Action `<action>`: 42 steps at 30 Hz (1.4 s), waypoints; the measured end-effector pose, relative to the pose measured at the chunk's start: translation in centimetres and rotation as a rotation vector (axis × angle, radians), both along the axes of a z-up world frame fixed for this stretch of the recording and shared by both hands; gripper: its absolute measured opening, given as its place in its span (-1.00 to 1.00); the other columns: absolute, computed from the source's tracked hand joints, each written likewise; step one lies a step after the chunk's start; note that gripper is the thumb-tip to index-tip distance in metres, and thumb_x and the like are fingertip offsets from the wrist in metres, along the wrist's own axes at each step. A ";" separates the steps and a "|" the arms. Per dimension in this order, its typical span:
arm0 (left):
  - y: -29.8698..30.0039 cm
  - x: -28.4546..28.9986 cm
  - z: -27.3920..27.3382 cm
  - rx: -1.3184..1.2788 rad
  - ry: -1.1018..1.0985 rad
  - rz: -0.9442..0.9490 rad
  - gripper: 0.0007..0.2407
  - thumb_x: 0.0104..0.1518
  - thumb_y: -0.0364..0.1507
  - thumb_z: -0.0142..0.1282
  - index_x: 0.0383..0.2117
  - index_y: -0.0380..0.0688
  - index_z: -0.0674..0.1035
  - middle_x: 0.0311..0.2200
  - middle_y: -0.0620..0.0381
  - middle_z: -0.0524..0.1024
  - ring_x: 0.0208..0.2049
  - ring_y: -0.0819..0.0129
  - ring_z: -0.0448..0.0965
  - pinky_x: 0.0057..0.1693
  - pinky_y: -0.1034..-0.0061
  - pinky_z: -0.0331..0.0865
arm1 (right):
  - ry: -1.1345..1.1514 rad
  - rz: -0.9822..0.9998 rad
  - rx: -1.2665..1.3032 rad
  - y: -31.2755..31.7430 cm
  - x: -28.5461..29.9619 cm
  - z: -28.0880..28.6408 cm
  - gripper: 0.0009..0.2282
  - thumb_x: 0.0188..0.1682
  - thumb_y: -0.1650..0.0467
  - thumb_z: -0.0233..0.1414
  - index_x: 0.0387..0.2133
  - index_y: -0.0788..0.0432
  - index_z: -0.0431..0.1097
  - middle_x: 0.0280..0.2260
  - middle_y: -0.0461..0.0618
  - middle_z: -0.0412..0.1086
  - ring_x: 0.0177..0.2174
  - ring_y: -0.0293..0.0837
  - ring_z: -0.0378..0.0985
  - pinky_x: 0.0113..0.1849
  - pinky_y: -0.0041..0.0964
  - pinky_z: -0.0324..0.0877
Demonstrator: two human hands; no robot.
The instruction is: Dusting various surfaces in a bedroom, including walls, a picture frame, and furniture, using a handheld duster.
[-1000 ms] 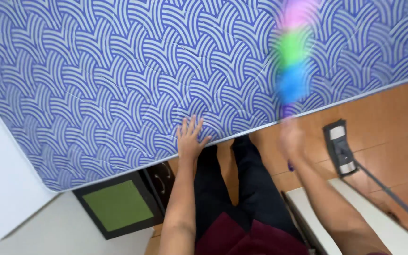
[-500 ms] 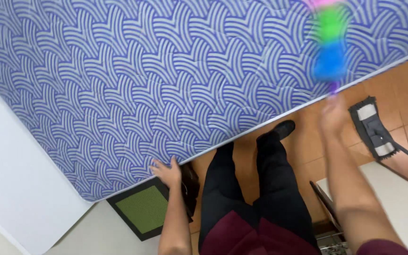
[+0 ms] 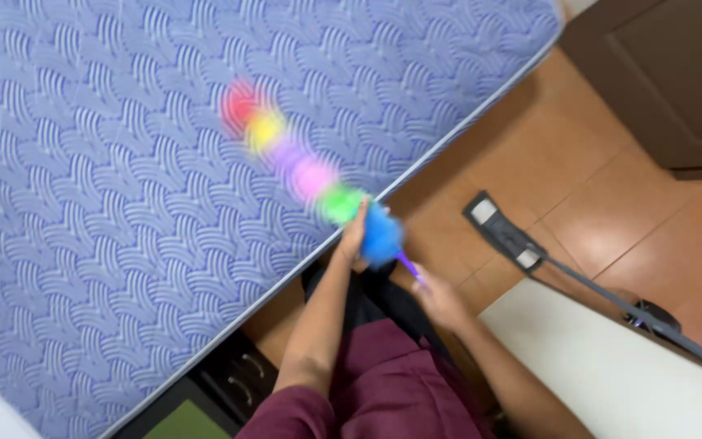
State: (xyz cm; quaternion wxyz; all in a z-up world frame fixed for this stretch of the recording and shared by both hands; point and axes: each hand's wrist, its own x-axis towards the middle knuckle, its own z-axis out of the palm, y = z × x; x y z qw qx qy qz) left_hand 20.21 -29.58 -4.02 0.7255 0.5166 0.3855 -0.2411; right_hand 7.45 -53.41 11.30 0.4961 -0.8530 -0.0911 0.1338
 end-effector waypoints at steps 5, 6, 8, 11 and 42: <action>-3.3 0.8 -2.0 0.531 0.173 0.452 -0.38 0.21 0.03 0.00 -0.24 -0.52 0.65 -0.25 -0.28 0.64 -0.24 -0.01 0.59 -0.01 0.19 0.43 | 0.336 0.167 -0.397 -5.9 4.1 3.9 -0.66 0.09 0.16 -0.07 0.10 -0.10 0.35 -0.12 0.10 0.53 -0.12 0.19 0.56 -0.14 0.09 0.45; -3.6 1.3 -1.3 0.574 0.215 0.479 -0.38 0.23 0.05 -0.04 -0.26 -0.49 0.64 -0.27 -0.26 0.64 -0.24 -0.02 0.60 0.00 0.18 0.42 | 0.361 0.223 -0.540 -7.1 5.9 3.9 -0.66 0.08 0.11 -0.09 0.09 -0.18 0.37 -0.11 0.01 0.55 -0.11 0.15 0.58 -0.14 0.09 0.46; -3.8 3.2 -2.0 0.591 0.211 0.463 -0.37 0.25 0.06 -0.09 -0.25 -0.47 0.64 -0.26 -0.25 0.64 -0.23 -0.04 0.60 0.01 0.18 0.40 | 0.318 0.264 -0.532 -8.7 9.7 1.1 -0.66 0.08 0.10 -0.09 0.07 -0.16 0.37 -0.13 0.04 0.54 -0.13 0.18 0.57 -0.17 0.12 0.44; -3.4 4.3 -3.9 0.723 0.147 0.339 -0.38 0.28 0.05 -0.16 -0.20 -0.42 0.63 -0.24 -0.27 0.62 -0.19 -0.11 0.57 0.02 0.13 0.36 | 0.264 0.347 -0.615 -11.2 17.5 -3.8 -0.67 0.09 0.08 -0.10 -0.01 -0.11 0.38 -0.18 0.07 0.55 -0.18 0.19 0.58 -0.20 0.16 0.45; -47.8 53.0 -5.3 0.257 -0.033 0.966 -0.34 0.23 0.13 -0.25 -0.09 -0.32 0.62 -0.19 -0.07 0.62 -0.17 0.09 0.60 0.00 0.21 0.47 | 0.224 0.607 -0.743 -54.2 68.0 4.5 -0.64 0.11 0.06 -0.14 -0.15 0.03 0.43 -0.25 0.19 0.54 -0.18 0.28 0.54 -0.17 0.18 0.41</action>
